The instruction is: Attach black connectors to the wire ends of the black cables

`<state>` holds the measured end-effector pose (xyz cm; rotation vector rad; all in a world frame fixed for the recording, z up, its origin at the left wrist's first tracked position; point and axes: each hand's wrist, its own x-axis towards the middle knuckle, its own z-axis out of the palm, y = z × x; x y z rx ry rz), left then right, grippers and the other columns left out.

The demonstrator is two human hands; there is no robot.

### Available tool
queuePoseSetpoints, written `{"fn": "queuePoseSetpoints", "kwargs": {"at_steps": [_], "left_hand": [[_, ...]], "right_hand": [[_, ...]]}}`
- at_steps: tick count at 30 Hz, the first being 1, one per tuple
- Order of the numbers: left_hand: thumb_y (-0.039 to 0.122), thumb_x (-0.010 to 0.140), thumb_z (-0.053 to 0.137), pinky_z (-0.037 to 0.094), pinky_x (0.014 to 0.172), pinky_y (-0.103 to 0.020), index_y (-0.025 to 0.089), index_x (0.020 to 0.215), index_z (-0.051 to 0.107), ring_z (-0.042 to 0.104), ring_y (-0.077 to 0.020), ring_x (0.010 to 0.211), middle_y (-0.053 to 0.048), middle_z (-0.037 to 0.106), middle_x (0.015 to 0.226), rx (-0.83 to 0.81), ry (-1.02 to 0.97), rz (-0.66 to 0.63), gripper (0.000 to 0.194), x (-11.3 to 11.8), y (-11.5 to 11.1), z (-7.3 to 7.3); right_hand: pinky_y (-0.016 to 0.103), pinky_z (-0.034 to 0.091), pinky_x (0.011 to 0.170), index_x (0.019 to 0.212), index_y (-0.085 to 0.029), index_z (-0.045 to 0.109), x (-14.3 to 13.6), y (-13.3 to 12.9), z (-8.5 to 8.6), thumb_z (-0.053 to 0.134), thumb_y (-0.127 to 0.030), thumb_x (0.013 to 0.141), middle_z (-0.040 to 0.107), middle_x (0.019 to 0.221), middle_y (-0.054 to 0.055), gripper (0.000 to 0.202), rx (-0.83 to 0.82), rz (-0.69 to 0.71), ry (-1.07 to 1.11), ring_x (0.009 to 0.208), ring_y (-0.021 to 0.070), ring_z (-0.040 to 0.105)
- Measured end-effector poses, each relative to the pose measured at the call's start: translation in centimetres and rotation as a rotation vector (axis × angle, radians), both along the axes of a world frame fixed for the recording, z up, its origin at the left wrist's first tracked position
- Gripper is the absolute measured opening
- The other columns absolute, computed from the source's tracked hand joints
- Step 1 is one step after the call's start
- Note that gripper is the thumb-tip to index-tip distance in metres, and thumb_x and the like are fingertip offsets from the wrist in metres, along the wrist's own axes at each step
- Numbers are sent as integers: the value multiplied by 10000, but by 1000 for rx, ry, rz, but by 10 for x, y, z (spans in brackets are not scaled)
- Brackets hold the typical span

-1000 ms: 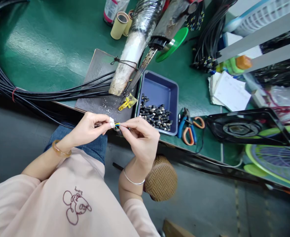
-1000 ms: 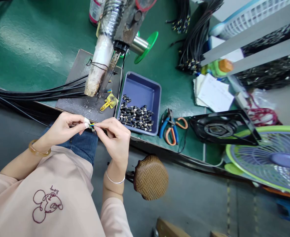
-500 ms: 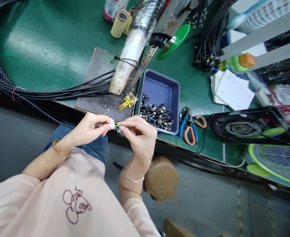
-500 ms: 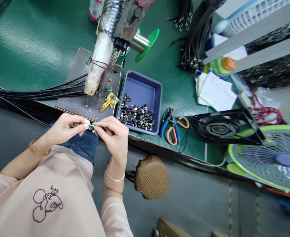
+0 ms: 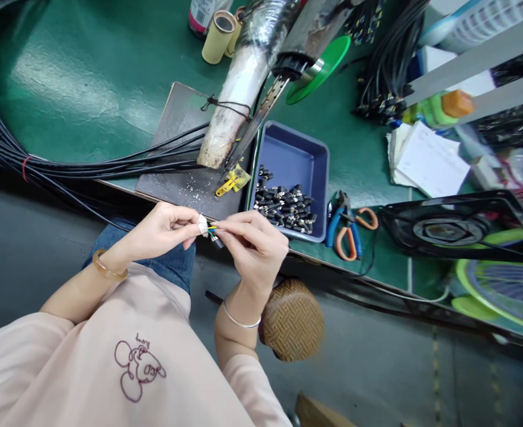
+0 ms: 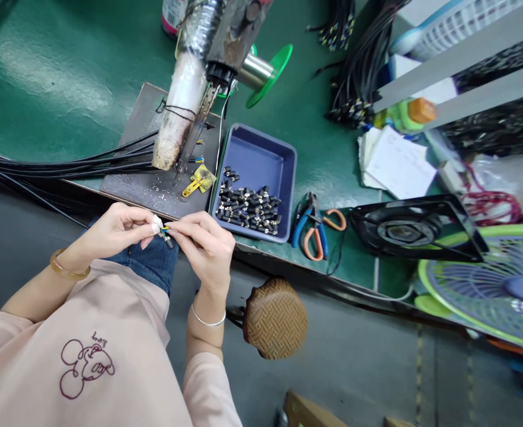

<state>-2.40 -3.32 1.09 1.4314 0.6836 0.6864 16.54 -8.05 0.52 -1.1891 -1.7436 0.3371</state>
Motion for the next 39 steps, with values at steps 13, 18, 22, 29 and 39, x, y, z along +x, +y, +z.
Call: {"fn": "queuePoseSetpoints", "kwargs": {"at_steps": [13, 18, 22, 29, 39], "left_hand": [[324, 875, 632, 358, 495, -174, 129, 626, 585, 437, -59, 489, 21, 534, 516, -42, 33, 10, 321, 2, 0, -2], [332, 856, 651, 373, 493, -175, 119, 700, 634, 456, -63, 497, 18, 548, 538, -55, 14, 31, 264, 2, -2, -3], [293, 857, 640, 371, 493, -170, 116, 708, 635, 450, -59, 497, 20, 545, 542, -53, 3, 30, 231, 2, -2, -4], [255, 871, 607, 342, 471, -160, 118, 676, 625, 428, -52, 484, 26, 533, 526, -27, 19, -19, 239, 0, -1, 3], [269, 866, 614, 348, 464, -164, 115, 668, 647, 446, -56, 472, 13, 562, 518, -65, -2, -99, 253, -6, -2, 6]], "right_hand": [[247, 504, 566, 931, -269, 774, 2, -6, 7, 682, -164, 890, 716, 807, 11, 145, -82, -11, -151, 683, 122, 657], [237, 391, 468, 856, -237, 769, -3, -4, 5, 689, -161, 859, 702, 748, 7, 111, -113, -7, 4, 571, 99, 564], [235, 329, 449, 808, -236, 768, -4, -1, 4, 699, -152, 834, 694, 711, 0, 112, -129, 4, 72, 557, 100, 532], [221, 311, 433, 798, -234, 775, -2, 0, 5, 708, -113, 809, 694, 694, -9, 139, -164, 46, 152, 529, 80, 504], [234, 423, 476, 825, -263, 799, 1, 2, 7, 722, -158, 829, 719, 698, 1, 130, -185, 151, 150, 585, 112, 597]]}}
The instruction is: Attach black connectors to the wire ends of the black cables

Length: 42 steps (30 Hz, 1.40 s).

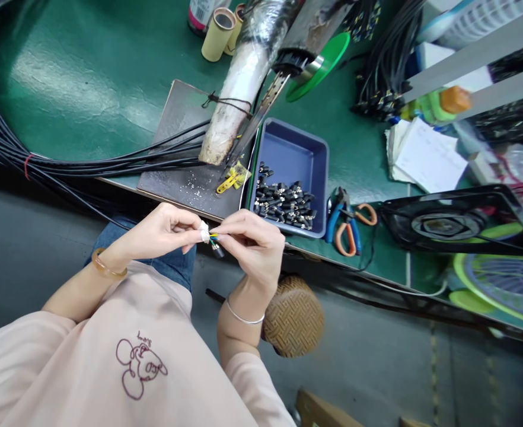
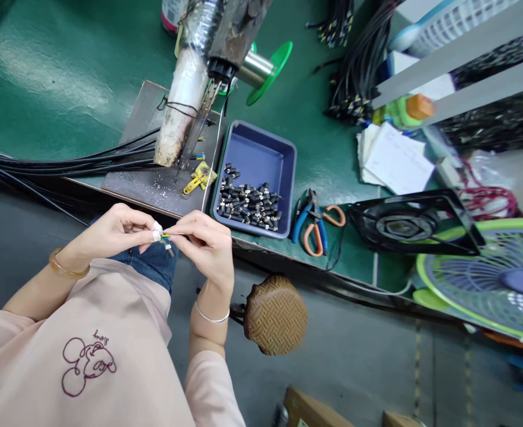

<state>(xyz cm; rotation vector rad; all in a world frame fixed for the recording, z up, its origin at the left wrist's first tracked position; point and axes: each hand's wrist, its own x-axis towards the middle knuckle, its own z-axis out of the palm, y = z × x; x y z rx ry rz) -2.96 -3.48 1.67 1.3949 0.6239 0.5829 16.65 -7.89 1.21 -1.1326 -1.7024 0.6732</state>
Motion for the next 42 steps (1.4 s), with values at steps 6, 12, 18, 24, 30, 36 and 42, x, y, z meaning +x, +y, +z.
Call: {"fn": "queuePoseSetpoints", "kwargs": {"at_steps": [6, 12, 18, 24, 30, 36, 42], "left_hand": [[262, 855, 632, 341, 456, -159, 119, 652, 642, 448, -53, 455, 11, 578, 504, -5, 16, -57, 249, -2, 0, 2], [245, 845, 653, 358, 473, -163, 114, 670, 678, 448, -57, 473, 18, 579, 515, 61, 18, -77, 220, -4, 1, 0], [222, 787, 709, 434, 544, -171, 115, 719, 721, 531, -76, 570, -17, 677, 653, 139, 16, 80, 127, -1, -3, -3], [253, 767, 712, 530, 628, -184, 132, 747, 687, 602, -95, 644, -18, 678, 707, 83, -84, 377, 125, 7, -7, -5], [249, 783, 684, 505, 612, -171, 130, 761, 684, 578, -85, 633, -14, 666, 705, 123, -86, 358, 121, 9, -6, -6], [230, 796, 610, 384, 520, -166, 126, 692, 631, 443, -65, 564, 17, 540, 616, 244, 44, 357, 149, 11, -6, -6], [257, 808, 583, 307, 470, -149, 129, 764, 642, 328, -48, 527, 54, 423, 587, 226, 101, 420, 147, 16, -6, -13]], "right_hand": [[239, 482, 543, 840, -263, 794, 3, 1, 3, 720, -186, 859, 727, 732, 2, 108, -12, 103, -29, 644, 117, 640], [222, 429, 511, 788, -217, 766, 5, 7, 13, 720, -232, 872, 713, 704, 2, 97, -105, 206, -47, 602, 98, 607], [225, 311, 435, 700, -194, 716, 0, 3, 16, 720, -362, 858, 652, 636, -13, 231, -277, 29, -40, 490, 71, 473], [228, 394, 437, 980, -230, 772, -6, -9, 4, 698, -427, 866, 711, 732, 12, 239, -234, -292, 87, 532, 102, 560], [217, 438, 464, 812, -204, 727, -7, -3, -2, 681, -452, 885, 693, 662, -4, 262, -318, -123, 130, 526, 103, 588], [232, 368, 490, 917, -208, 724, -11, -1, -1, 652, -244, 906, 655, 765, -28, 81, -197, -180, -80, 475, 53, 402], [233, 426, 550, 960, -210, 710, -14, -3, -2, 642, -207, 925, 638, 779, -19, 77, 24, -241, -247, 555, 82, 487]]}}
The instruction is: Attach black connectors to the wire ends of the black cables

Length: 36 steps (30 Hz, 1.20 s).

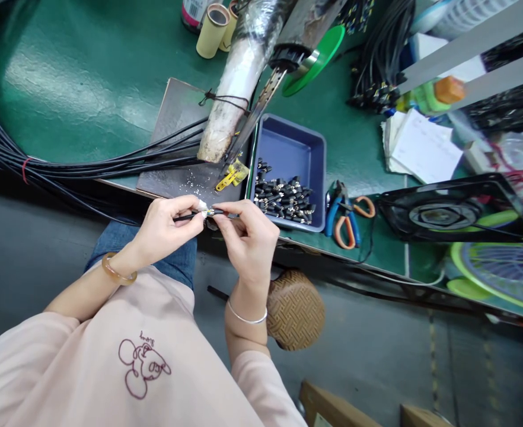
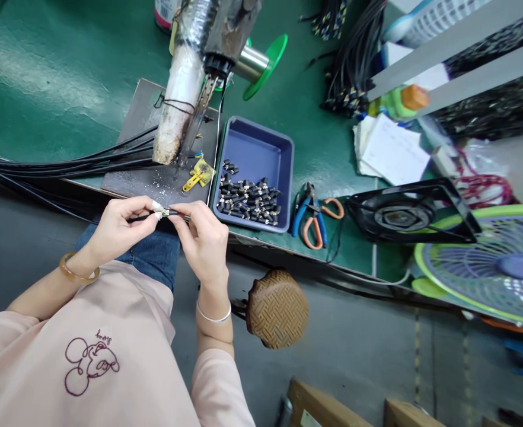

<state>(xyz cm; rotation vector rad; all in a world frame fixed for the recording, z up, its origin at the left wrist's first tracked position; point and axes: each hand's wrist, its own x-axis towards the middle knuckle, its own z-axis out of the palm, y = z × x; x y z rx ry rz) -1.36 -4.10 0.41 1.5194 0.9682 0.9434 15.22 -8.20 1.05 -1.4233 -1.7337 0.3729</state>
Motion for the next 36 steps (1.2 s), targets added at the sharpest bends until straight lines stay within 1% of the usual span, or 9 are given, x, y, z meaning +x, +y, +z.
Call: {"fn": "queuePoseSetpoints", "kwargs": {"at_steps": [2, 7, 14, 20, 24, 26, 30, 33, 36], "left_hand": [[256, 808, 575, 308, 469, -145, 131, 763, 651, 327, -48, 532, 49, 441, 601, -12, -4, -9, 153, 1, 0, 0], [245, 782, 574, 397, 542, -148, 120, 729, 656, 442, -64, 599, 11, 555, 672, -46, -19, -51, 158, 0, 2, 3], [203, 752, 559, 312, 498, -142, 116, 680, 641, 385, -60, 593, 29, 480, 631, -25, 51, -72, 140, 0, 7, 4], [180, 742, 556, 236, 461, -147, 121, 665, 631, 295, -45, 546, 49, 433, 585, 30, 74, -72, 122, 1, 8, 7], [198, 753, 558, 212, 437, -155, 139, 707, 622, 270, -42, 502, 62, 432, 560, 64, 56, 23, 98, 5, 7, 6], [207, 770, 560, 210, 428, -159, 147, 730, 616, 246, -38, 473, 75, 407, 537, 108, 22, 58, 92, 6, 7, 4], [193, 798, 577, 239, 436, -164, 148, 706, 598, 266, -38, 466, 77, 382, 531, 195, 11, 28, 104, 5, 7, 1], [188, 815, 585, 273, 455, -168, 142, 726, 612, 310, -44, 481, 69, 401, 535, 198, 14, 31, 103, 4, 6, -2], [188, 821, 583, 297, 467, -174, 135, 754, 643, 323, -50, 485, 67, 406, 523, 186, 11, 46, 104, 5, 5, -3]], "right_hand": [[230, 427, 548, 964, -210, 707, 0, 0, 0, 636, -205, 931, 640, 781, -21, 78, 24, 4, -9, 557, 81, 487], [231, 419, 539, 947, -211, 707, 2, 2, 0, 640, -209, 932, 634, 751, -32, 69, 4, 6, 5, 547, 82, 473], [239, 473, 596, 957, -211, 708, 3, 2, -3, 628, -205, 941, 696, 813, -6, 82, 22, 31, -14, 663, 107, 606], [224, 478, 587, 953, -206, 700, 4, 3, -6, 636, -200, 939, 689, 797, -15, 66, 51, 43, -15, 655, 97, 608], [216, 503, 626, 993, -207, 689, 2, 3, -5, 629, -167, 939, 724, 860, 5, 90, 154, 24, -99, 758, 108, 672], [211, 511, 636, 995, -206, 684, 1, 3, -5, 631, -159, 937, 724, 862, 8, 91, 183, 24, -113, 768, 107, 679], [208, 514, 628, 971, -195, 681, 0, 3, -4, 632, -166, 938, 704, 827, -1, 66, 146, 35, -56, 720, 99, 658], [221, 522, 623, 957, -195, 686, 1, 4, -4, 626, -185, 944, 698, 809, -3, 62, 109, 38, -36, 687, 102, 645], [232, 538, 646, 970, -197, 688, 2, 5, -1, 613, -187, 953, 722, 839, 11, 77, 116, 53, -80, 743, 118, 681]]}}
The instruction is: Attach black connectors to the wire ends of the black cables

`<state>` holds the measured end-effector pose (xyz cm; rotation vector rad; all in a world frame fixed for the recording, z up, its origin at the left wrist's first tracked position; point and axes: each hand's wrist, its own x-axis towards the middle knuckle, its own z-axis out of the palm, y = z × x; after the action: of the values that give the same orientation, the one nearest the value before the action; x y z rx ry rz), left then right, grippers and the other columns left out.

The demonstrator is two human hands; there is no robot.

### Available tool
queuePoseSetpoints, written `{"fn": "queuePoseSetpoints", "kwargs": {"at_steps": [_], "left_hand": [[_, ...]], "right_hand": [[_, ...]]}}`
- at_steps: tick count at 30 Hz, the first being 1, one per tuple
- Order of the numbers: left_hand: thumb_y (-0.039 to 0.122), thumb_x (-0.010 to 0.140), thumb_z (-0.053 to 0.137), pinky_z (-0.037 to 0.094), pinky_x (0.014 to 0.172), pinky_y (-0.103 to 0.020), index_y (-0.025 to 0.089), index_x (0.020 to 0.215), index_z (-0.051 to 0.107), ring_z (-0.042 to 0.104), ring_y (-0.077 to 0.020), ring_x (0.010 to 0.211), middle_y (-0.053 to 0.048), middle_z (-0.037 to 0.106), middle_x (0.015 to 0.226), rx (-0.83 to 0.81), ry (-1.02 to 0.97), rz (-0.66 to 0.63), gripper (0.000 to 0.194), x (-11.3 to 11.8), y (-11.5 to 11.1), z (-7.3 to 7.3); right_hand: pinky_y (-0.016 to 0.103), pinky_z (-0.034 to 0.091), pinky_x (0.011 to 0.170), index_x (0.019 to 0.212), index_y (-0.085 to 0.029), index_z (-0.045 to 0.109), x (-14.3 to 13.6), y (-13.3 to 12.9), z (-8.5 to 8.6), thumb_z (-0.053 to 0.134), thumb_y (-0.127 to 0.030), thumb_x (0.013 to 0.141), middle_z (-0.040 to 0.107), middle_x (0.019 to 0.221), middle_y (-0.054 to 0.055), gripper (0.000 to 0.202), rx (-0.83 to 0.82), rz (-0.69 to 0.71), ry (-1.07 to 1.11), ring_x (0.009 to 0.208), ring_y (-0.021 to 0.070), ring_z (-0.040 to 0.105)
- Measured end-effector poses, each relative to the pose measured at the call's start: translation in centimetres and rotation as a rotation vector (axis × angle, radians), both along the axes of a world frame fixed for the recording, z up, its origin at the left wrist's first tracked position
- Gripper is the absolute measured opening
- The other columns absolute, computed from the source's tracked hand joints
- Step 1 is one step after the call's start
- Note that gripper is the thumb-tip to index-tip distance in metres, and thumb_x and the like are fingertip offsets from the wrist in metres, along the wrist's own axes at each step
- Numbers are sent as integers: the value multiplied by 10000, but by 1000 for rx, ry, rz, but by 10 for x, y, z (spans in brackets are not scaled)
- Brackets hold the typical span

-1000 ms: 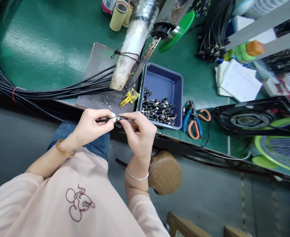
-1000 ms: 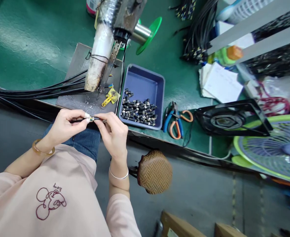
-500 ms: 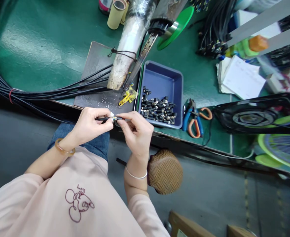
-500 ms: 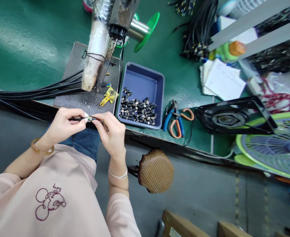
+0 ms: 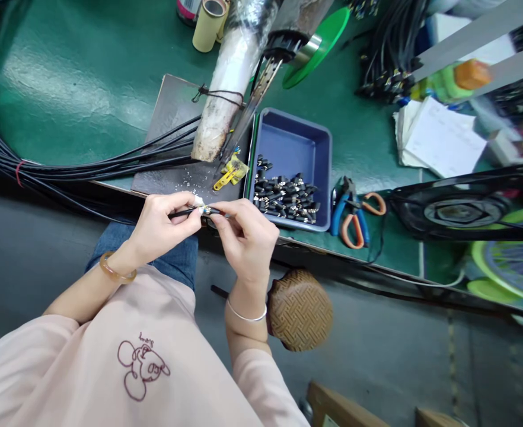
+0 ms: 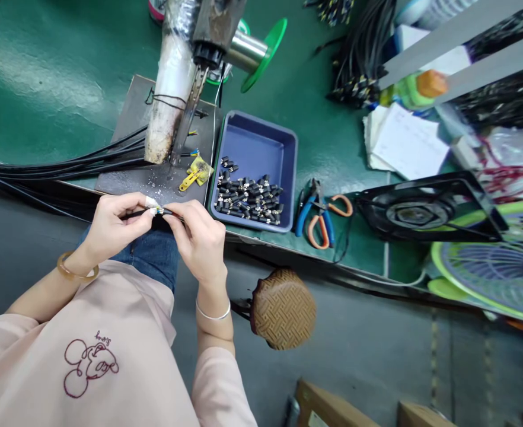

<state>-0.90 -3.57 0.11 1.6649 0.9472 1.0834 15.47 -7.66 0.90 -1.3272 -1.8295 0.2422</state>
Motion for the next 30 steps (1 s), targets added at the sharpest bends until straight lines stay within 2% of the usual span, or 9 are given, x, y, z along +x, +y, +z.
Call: {"fn": "queuePoseSetpoints", "kwargs": {"at_steps": [5, 12, 17, 20, 23, 26, 28, 30], "left_hand": [[191, 819, 586, 287, 452, -171, 128, 757, 670, 314, -46, 468, 66, 429, 512, 2, -6, 5, 122, 0, 0, -1], [192, 824, 579, 306, 483, -177, 129, 752, 662, 336, -53, 504, 58, 457, 546, -18, 41, -32, 127, -3, 0, -2], [192, 779, 566, 240, 451, -163, 143, 689, 595, 288, -48, 510, 71, 388, 552, -71, 53, -31, 107, 2, 0, 1], [211, 758, 561, 249, 457, -159, 147, 678, 583, 318, -52, 519, 62, 412, 559, -119, 37, -3, 105, 8, 2, 3], [223, 738, 560, 268, 469, -170, 150, 680, 588, 336, -58, 523, 51, 443, 565, -150, 4, 37, 98, 13, 7, 4], [240, 725, 568, 246, 473, -190, 155, 664, 578, 304, -63, 524, 53, 398, 556, -141, -36, 104, 105, 17, 12, 5], [236, 722, 567, 223, 477, -202, 158, 656, 571, 274, -64, 523, 56, 357, 550, -124, -41, 135, 102, 19, 15, 5], [223, 724, 562, 211, 484, -213, 161, 641, 556, 259, -64, 522, 57, 337, 546, -106, -35, 142, 104, 20, 17, 4]], "right_hand": [[229, 548, 659, 996, -208, 687, 3, 1, 3, 597, -173, 961, 742, 867, 18, 103, 26, 35, -83, 764, 121, 699], [207, 531, 651, 1050, -207, 705, 8, 0, -2, 594, -162, 955, 742, 873, 30, 152, 67, 63, -178, 737, 115, 696], [215, 536, 642, 1065, -238, 717, 11, -1, -2, 574, -198, 974, 758, 886, 16, 174, 54, 29, -226, 733, 115, 708], [219, 495, 581, 1032, -235, 738, 12, -2, 0, 615, -259, 961, 735, 807, 4, 144, 56, -48, -200, 648, 101, 662], [242, 388, 483, 1008, -243, 748, 10, -4, 3, 659, -360, 928, 577, 593, -45, 168, 113, -147, -46, 496, 88, 507], [267, 227, 417, 959, -254, 754, 5, -5, 7, 583, -451, 942, 402, 519, -59, 261, 259, -197, 282, 428, 90, 341], [268, 182, 395, 926, -257, 737, 1, -6, 10, 548, -401, 947, 364, 515, -62, 238, 361, -186, 477, 396, 86, 292], [250, 211, 360, 964, -276, 693, -3, -8, 12, 553, -295, 936, 409, 520, -73, 144, 368, -155, 574, 361, 81, 319]]}}
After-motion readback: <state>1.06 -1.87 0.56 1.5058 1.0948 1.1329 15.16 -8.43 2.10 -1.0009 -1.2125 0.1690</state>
